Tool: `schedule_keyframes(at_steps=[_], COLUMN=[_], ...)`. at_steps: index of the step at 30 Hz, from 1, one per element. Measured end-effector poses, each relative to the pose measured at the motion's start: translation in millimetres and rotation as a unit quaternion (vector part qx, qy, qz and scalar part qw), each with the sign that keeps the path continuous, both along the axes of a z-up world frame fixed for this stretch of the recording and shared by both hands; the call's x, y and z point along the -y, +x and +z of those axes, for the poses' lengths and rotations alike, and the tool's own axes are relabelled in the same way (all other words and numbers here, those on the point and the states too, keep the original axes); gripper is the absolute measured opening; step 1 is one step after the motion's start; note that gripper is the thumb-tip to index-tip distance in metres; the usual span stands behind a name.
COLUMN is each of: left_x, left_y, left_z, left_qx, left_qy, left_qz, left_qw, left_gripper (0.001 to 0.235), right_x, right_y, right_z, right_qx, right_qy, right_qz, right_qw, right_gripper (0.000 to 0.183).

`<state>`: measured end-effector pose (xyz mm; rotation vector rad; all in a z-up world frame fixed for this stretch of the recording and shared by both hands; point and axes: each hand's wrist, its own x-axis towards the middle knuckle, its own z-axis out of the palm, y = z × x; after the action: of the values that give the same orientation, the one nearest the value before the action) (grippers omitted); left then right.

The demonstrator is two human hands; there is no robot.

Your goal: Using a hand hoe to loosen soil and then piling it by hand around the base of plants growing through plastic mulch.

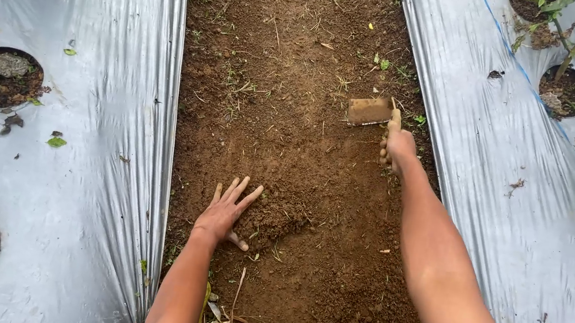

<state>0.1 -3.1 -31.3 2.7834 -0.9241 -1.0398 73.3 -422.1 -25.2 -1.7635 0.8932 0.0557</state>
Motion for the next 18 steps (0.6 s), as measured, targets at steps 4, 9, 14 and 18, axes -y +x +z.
schedule_keyframes(at_steps=[4, 9, 14, 18], left_x=[12.0, 58.2, 104.7, 125.7], left_y=[-7.8, -25.7, -32.5, -43.3], left_z=[-62.3, -71.5, -65.3, -58.5], left_qx=[0.029, 0.065, 0.037, -0.012], left_qy=[-0.045, -0.152, -0.215, -0.268], left_qz=[0.08, 0.224, 0.303, 0.297], left_qw=[0.995, 0.96, 0.928, 0.916], left_gripper=[0.151, 0.138, 0.131, 0.123], right_x=[-31.4, -121.0, -200.5, -162.5], right_y=[-34.4, -109.1, -166.3, -169.4], right_z=[-10.9, -32.2, 29.5, -6.9], right_qx=[-0.057, 0.005, 0.041, 0.064], right_qy=[-0.074, -0.03, 0.053, 0.033], right_qz=[-0.048, -0.209, -0.233, -0.161], right_qw=[0.995, 0.977, 0.97, 0.984], right_gripper=[0.058, 0.044, 0.04, 0.044])
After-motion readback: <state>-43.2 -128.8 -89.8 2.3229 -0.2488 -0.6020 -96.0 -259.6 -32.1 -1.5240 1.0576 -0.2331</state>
